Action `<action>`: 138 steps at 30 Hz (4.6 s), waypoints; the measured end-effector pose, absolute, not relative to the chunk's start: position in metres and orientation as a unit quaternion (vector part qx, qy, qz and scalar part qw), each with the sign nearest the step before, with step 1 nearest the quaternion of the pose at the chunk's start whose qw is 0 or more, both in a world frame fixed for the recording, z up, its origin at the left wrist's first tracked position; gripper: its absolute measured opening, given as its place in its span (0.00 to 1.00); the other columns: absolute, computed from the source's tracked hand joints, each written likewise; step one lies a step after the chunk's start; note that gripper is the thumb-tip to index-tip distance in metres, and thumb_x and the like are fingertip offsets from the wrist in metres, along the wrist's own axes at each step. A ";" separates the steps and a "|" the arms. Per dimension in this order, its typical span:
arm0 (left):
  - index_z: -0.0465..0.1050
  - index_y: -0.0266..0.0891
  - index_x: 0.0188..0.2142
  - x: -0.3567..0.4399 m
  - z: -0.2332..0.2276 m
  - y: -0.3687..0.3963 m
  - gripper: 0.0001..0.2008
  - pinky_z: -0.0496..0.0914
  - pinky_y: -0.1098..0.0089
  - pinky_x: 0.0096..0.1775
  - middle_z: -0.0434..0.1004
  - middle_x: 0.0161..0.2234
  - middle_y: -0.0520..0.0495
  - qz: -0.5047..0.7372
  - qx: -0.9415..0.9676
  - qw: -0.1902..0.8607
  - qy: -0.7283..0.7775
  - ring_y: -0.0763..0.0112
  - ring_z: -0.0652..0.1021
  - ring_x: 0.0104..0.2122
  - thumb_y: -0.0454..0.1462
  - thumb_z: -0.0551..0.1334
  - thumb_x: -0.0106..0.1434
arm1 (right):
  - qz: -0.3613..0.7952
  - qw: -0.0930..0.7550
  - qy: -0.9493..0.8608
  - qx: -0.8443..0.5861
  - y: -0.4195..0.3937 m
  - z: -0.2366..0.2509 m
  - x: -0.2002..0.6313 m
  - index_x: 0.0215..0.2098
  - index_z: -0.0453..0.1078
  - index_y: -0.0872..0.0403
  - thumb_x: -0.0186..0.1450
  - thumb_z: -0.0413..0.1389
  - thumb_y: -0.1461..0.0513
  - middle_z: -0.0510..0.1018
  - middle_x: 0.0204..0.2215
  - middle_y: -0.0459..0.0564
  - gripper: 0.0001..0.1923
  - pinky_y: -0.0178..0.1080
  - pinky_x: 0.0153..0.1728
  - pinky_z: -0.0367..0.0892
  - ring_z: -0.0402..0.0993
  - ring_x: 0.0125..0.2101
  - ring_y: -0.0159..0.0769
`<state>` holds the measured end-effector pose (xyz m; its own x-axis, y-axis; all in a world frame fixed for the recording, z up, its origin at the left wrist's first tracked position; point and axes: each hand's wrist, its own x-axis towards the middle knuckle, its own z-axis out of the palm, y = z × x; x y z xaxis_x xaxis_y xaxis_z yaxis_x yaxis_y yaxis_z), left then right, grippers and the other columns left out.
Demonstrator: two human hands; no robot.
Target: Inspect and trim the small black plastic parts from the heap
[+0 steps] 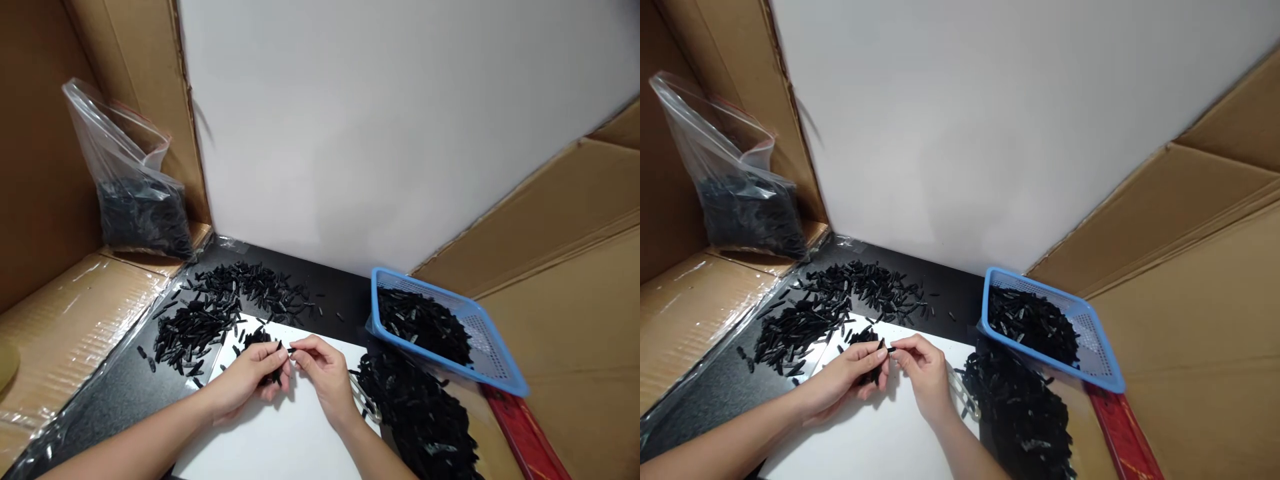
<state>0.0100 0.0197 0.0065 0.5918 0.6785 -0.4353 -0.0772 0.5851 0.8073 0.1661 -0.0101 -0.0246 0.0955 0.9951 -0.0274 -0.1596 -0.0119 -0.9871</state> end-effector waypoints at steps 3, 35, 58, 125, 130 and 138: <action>0.71 0.33 0.27 0.010 0.004 0.020 0.20 0.51 0.75 0.21 0.73 0.22 0.48 0.232 0.388 0.810 0.374 0.81 0.64 0.17 0.50 0.65 0.59 | 0.525 0.562 -0.424 -0.477 -0.011 -0.027 0.168 0.32 0.76 0.53 0.58 0.64 0.56 0.76 0.20 0.45 0.09 0.38 0.27 0.66 0.71 0.23 0.35; 0.67 0.37 0.30 0.014 0.002 0.014 0.16 0.54 0.76 0.23 0.70 0.21 0.54 0.274 0.444 0.753 0.401 0.78 0.66 0.20 0.48 0.64 0.59 | 0.522 0.574 -0.420 -0.470 -0.013 -0.033 0.172 0.28 0.79 0.51 0.57 0.66 0.57 0.74 0.25 0.46 0.06 0.37 0.30 0.65 0.69 0.27 0.35; 0.74 0.34 0.30 0.008 0.006 0.010 0.21 0.48 0.73 0.21 0.69 0.16 0.51 0.184 0.362 0.846 0.347 0.77 0.62 0.17 0.52 0.63 0.59 | 0.624 0.536 -0.384 -0.420 -0.019 -0.021 0.170 0.38 0.74 0.53 0.61 0.60 0.54 0.68 0.20 0.42 0.12 0.32 0.18 0.51 0.56 0.18 0.28; 0.61 0.39 0.33 0.014 0.007 0.012 0.17 0.50 0.73 0.23 0.81 0.28 0.42 0.222 0.438 0.794 0.357 0.79 0.61 0.19 0.50 0.62 0.61 | 0.655 0.569 -0.267 -0.419 -0.011 -0.024 0.172 0.21 0.65 0.55 0.50 0.70 0.52 0.67 0.16 0.40 0.21 0.27 0.13 0.40 0.49 0.14 0.20; 0.63 0.38 0.33 0.013 0.005 0.012 0.18 0.51 0.73 0.23 0.81 0.27 0.42 0.230 0.452 0.784 0.359 0.78 0.62 0.19 0.50 0.63 0.61 | 0.658 0.575 -0.276 -0.400 -0.011 -0.023 0.172 0.22 0.65 0.55 0.54 0.67 0.54 0.67 0.17 0.40 0.18 0.26 0.13 0.42 0.50 0.14 0.21; 0.64 0.38 0.30 0.013 0.007 0.013 0.18 0.50 0.73 0.22 0.78 0.23 0.48 0.256 0.456 0.783 0.338 0.79 0.60 0.18 0.50 0.64 0.60 | 0.658 0.518 -0.351 -0.419 -0.016 -0.024 0.171 0.35 0.74 0.54 0.57 0.65 0.53 0.68 0.19 0.41 0.14 0.28 0.14 0.42 0.52 0.16 0.24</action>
<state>0.0133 0.0127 0.0073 0.6409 0.7086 -0.2952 -0.0935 0.4538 0.8862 0.1713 -0.0158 -0.0245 -0.1114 0.9760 -0.1871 -0.3876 -0.2161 -0.8962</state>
